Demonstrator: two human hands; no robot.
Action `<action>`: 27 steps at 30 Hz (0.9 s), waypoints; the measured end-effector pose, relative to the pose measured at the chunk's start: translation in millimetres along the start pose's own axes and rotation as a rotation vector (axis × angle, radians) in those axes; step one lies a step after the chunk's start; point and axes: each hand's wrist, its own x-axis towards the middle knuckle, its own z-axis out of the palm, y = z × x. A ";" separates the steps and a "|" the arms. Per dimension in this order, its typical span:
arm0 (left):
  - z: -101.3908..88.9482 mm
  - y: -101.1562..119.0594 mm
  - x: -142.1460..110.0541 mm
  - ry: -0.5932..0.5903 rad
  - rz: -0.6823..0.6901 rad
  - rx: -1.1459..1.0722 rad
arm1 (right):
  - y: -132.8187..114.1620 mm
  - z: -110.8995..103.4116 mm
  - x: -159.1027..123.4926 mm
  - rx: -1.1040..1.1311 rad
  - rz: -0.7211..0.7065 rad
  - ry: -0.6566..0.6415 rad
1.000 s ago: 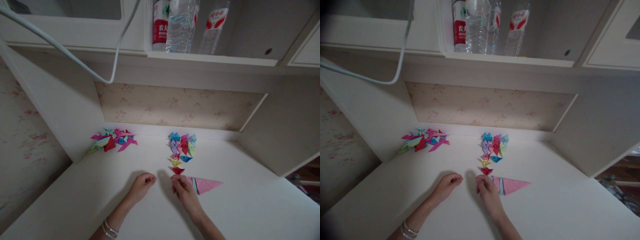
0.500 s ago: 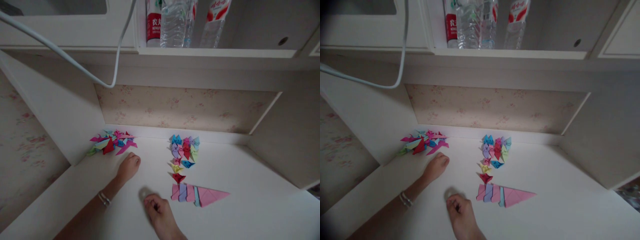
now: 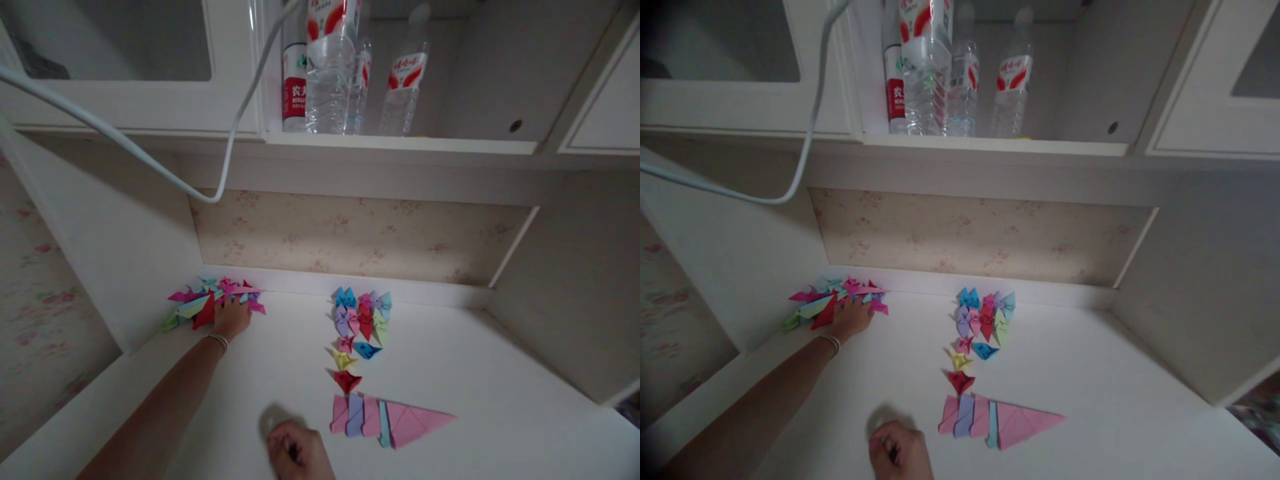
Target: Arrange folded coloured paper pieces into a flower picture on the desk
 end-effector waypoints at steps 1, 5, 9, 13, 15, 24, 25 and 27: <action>0.0 -0.2 0.4 0.006 0.007 0.005 | 1.2 0.8 -0.2 0.007 -0.001 0.003; 0.2 -3.3 0.6 0.019 0.022 0.018 | 3.9 3.5 -0.6 0.013 0.013 0.042; 3.5 -7.3 4.0 0.011 0.038 0.020 | 8.4 2.9 1.9 -0.028 0.005 0.021; 7.1 -9.4 10.7 -0.017 0.037 0.013 | 10.9 2.5 2.8 0.010 0.029 -0.003; 7.3 -9.1 12.4 -0.023 0.037 0.004 | 11.8 3.2 2.7 0.010 0.039 -0.006; 0.3 -3.3 -0.5 -0.008 0.037 -0.037 | 13.2 3.8 2.7 0.009 0.016 -0.017; 0.0 -3.7 -1.0 -0.008 0.041 -0.043 | 12.9 3.8 2.7 0.006 0.015 -0.019; -0.3 -5.2 0.8 -0.016 0.042 -0.056 | 12.7 4.4 2.8 -0.003 0.014 -0.022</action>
